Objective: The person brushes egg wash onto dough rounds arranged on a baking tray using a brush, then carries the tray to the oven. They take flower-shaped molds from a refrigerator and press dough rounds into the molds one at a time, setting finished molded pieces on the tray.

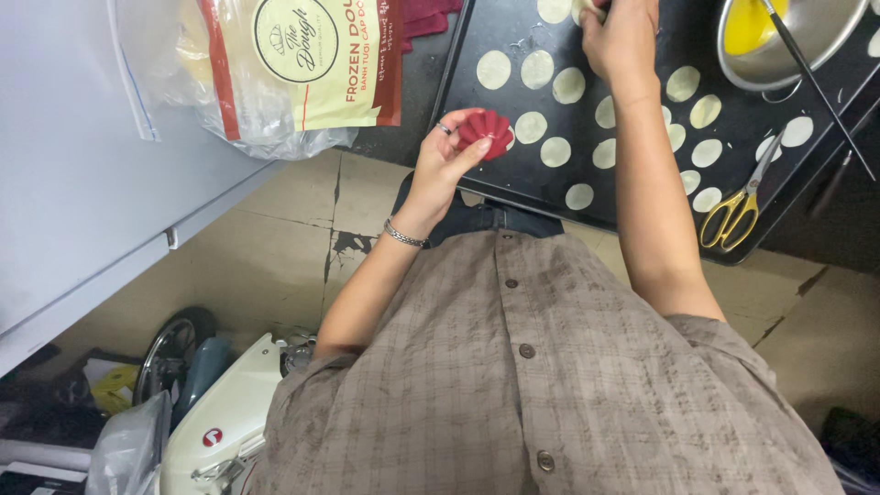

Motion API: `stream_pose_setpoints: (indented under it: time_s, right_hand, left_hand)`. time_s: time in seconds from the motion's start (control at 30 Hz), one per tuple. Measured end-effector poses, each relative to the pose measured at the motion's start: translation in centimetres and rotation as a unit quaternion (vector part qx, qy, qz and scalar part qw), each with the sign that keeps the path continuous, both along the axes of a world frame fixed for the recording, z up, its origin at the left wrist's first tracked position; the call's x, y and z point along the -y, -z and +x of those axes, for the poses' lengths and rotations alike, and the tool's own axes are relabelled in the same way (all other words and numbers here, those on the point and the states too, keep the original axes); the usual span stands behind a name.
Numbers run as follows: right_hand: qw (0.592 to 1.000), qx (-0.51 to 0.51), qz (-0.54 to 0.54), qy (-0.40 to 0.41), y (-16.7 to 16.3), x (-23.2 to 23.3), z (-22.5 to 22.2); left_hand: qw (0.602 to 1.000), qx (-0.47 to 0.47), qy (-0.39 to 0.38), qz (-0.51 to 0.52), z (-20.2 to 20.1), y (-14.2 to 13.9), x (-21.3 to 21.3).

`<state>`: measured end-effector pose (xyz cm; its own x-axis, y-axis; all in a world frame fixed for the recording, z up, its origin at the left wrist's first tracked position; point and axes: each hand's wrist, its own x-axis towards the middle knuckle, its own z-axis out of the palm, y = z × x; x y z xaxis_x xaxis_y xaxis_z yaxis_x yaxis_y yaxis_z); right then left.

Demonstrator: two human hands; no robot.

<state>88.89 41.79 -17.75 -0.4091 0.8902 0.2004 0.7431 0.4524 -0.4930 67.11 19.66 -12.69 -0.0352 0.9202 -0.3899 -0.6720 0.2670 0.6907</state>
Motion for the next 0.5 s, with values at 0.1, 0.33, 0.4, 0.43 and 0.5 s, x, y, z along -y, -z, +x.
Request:
stream_pose_setpoints:
  time_s: [0.1, 0.33, 0.4, 0.43, 0.5]
  right_hand:
    - [0.994, -0.008, -0.098, 0.057, -0.1, -0.5, 0.0]
    - [0.943, -0.190, -0.273, 0.018, -1.9, -0.4, 1.5]
    - [0.943, -0.162, -0.292, -0.011, -4.3, 1.1, 1.8]
    - [0.942, -0.148, -0.300, -0.026, -5.9, 2.1, 2.0]
    - [0.910, -0.182, -0.358, -0.104, -9.3, 4.6, 2.2]
  left_hand:
    - [1.000, 0.015, -0.017, -0.016, -0.3, -0.1, -0.4]
    - [0.996, 0.068, -0.043, -0.030, -0.5, 1.1, -1.8]
    - [0.994, 0.087, -0.053, -0.027, -0.7, 1.5, -2.5]
    - [0.993, 0.100, -0.058, -0.030, -0.7, 1.6, -2.8]
    - [0.990, 0.119, -0.062, -0.035, -0.5, 1.6, -3.2]
